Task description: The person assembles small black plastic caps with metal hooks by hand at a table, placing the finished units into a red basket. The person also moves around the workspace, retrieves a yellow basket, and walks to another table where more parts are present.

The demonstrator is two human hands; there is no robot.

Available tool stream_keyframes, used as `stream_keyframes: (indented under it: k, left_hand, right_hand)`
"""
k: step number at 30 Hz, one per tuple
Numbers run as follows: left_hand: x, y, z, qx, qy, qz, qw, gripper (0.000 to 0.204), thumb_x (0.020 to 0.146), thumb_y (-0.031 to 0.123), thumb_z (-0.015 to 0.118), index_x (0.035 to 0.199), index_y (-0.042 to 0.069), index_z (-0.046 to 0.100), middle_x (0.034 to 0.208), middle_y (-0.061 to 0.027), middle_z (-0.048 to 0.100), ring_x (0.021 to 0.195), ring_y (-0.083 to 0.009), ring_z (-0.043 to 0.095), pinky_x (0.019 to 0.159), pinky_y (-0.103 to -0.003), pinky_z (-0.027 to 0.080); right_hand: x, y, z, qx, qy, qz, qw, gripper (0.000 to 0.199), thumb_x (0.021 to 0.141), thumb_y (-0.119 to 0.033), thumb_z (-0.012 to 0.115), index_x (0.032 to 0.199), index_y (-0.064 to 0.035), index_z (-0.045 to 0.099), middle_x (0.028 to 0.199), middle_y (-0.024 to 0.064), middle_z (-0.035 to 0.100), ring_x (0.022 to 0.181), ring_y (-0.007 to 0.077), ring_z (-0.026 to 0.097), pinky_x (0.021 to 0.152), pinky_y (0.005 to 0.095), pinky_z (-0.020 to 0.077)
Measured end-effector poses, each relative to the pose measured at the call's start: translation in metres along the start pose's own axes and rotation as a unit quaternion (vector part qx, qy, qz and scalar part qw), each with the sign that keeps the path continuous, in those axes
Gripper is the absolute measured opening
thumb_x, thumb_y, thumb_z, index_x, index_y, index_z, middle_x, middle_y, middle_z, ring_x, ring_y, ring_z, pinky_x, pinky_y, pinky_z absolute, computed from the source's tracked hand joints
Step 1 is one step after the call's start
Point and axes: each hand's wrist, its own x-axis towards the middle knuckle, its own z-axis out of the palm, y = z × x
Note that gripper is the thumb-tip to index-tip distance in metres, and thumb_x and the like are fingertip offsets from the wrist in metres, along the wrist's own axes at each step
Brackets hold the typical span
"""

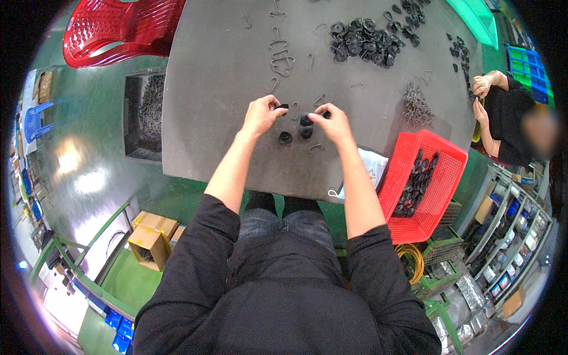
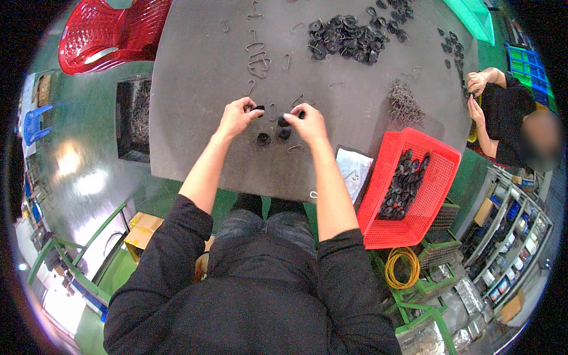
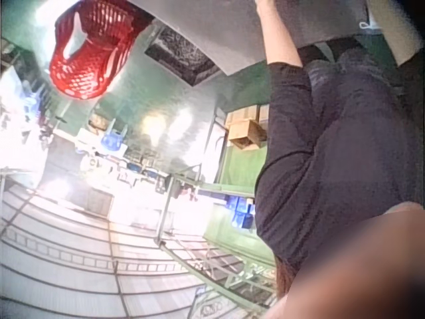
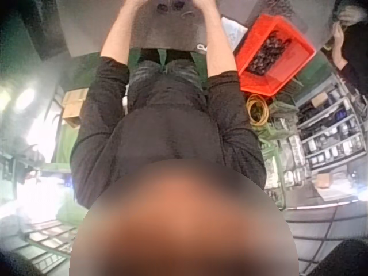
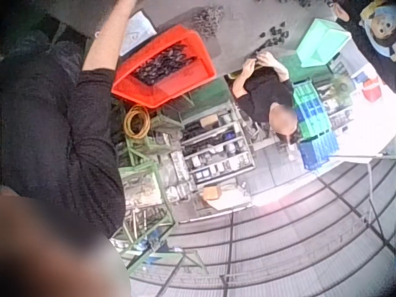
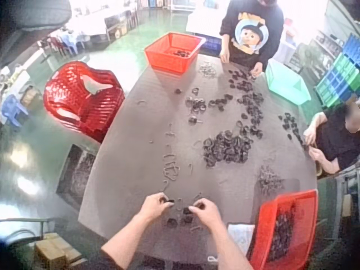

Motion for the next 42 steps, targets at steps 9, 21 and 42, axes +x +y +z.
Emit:
stream_keyframes:
  k: [9, 21, 42]
  left_hand:
    - [-0.038, -0.032, -0.044, -0.539, -0.166, -0.044, 0.825, 0.020, 0.085, 0.028, 0.061, 0.085, 0.008, 0.058, 0.079, -0.0027, 0.058, 0.067, -0.0103, 0.057, 0.047, -0.021, 0.041]
    - [-0.074, -0.011, 0.048, 0.100, 0.122, 0.027, 0.987, 0.034, 0.073, 0.024, 0.071, 0.100, 0.012, 0.054, 0.085, -0.0062, 0.057, 0.078, -0.0256, 0.060, 0.067, -0.038, 0.049]
    - [-0.063, -0.027, 0.006, -0.547, 0.022, -0.117, 0.829, 0.015, 0.085, 0.020, 0.063, 0.093, 0.008, 0.062, 0.073, 0.0018, 0.057, 0.056, -0.0046, 0.051, 0.046, -0.017, 0.037]
  right_hand:
    - [0.004, 0.005, -0.006, 0.272, -0.165, 0.004, 0.948, 0.017, 0.075, -0.017, 0.069, 0.084, -0.0090, 0.057, 0.077, -0.0026, 0.057, 0.069, 0.0095, 0.057, 0.050, 0.0193, 0.0393]
    - [0.011, -0.008, 0.039, -0.125, 0.005, 0.000, 0.992, 0.023, 0.068, -0.026, 0.071, 0.083, -0.0089, 0.069, 0.082, 0.0094, 0.067, 0.080, 0.0231, 0.064, 0.068, 0.0342, 0.0503]
    - [-0.033, -0.021, 0.052, -0.197, 0.125, -0.057, 0.971, 0.034, 0.077, -0.023, 0.066, 0.104, -0.0099, 0.050, 0.080, 0.0149, 0.065, 0.079, 0.0336, 0.064, 0.069, 0.0452, 0.0471]
